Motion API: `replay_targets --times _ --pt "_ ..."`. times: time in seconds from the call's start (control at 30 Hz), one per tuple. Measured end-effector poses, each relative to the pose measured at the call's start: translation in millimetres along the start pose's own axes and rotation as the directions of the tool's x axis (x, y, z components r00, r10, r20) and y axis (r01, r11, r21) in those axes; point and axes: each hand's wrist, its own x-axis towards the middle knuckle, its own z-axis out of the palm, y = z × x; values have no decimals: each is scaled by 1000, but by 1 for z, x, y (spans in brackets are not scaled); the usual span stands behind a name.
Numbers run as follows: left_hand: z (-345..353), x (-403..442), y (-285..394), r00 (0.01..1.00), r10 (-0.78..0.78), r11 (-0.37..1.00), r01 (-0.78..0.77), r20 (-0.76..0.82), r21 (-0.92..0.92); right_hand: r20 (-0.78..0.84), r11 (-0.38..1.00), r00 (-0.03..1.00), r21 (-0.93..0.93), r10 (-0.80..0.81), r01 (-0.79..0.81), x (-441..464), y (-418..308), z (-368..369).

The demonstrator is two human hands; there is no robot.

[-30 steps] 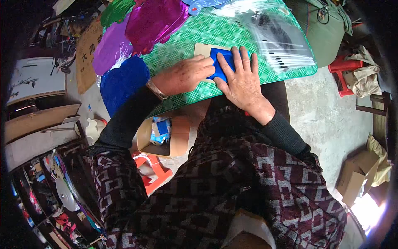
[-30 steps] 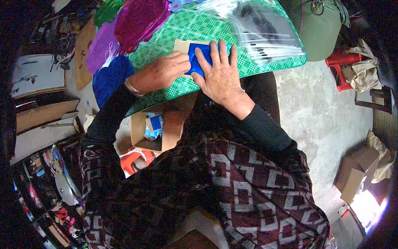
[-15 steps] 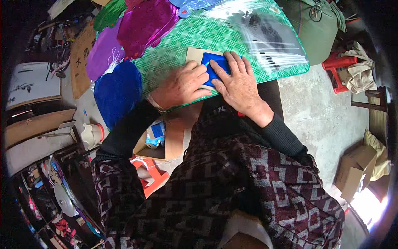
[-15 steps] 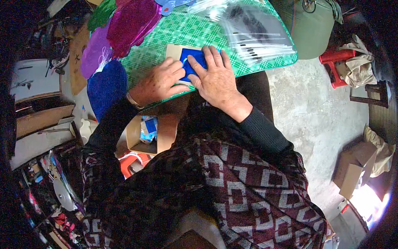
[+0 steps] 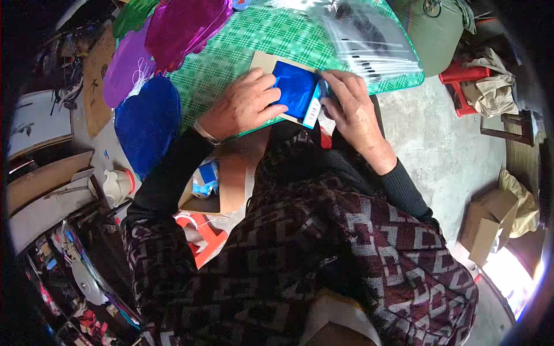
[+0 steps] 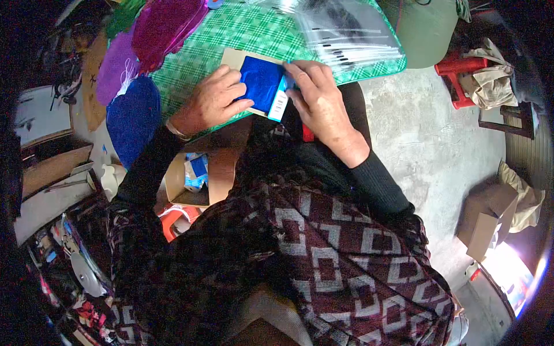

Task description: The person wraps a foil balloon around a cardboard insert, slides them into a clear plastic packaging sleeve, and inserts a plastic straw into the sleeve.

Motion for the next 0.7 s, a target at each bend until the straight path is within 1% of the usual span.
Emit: replay_targets --times 0.03,0.17,0.2,0.33,0.37,0.5,0.53,0.6,0.67,0.7 --pt "1 0 -1 1000 0 1000 0 -2 -3 3 1000 1000 -2 1 -1 -2 0 0" --pt "1 -1 -3 999 -34 999 35 28 -33 15 985 1000 -173 -10 12 -12 -1 5" --pt "1 -1 -3 999 -32 999 33 28 -31 13 985 1000 -173 -10 12 -12 -2 4" --pt "8 -4 2 998 -53 998 52 -35 -30 10 945 995 -316 97 -89 -10 -12 4" --pt "8 -5 3 998 -52 998 51 -35 -31 10 944 995 -317 98 -89 -11 -15 4" --pt "7 -7 2 999 -24 998 25 28 -52 119 959 974 -233 193 -162 -16 -25 0" --pt "7 -8 0 999 -23 999 25 25 -48 117 960 975 -233 189 -158 -16 -26 0" --pt "9 -11 -2 1000 -3 998 4 20 -60 90 939 937 -97 339 -330 -21 -28 3" --pt "10 -13 -4 1000 19 997 -18 16 -73 85 872 871 44 483 -488 -26 -26 7" --pt "9 -13 -4 1000 18 997 -16 16 -70 85 873 872 45 481 -486 -28 -24 11"
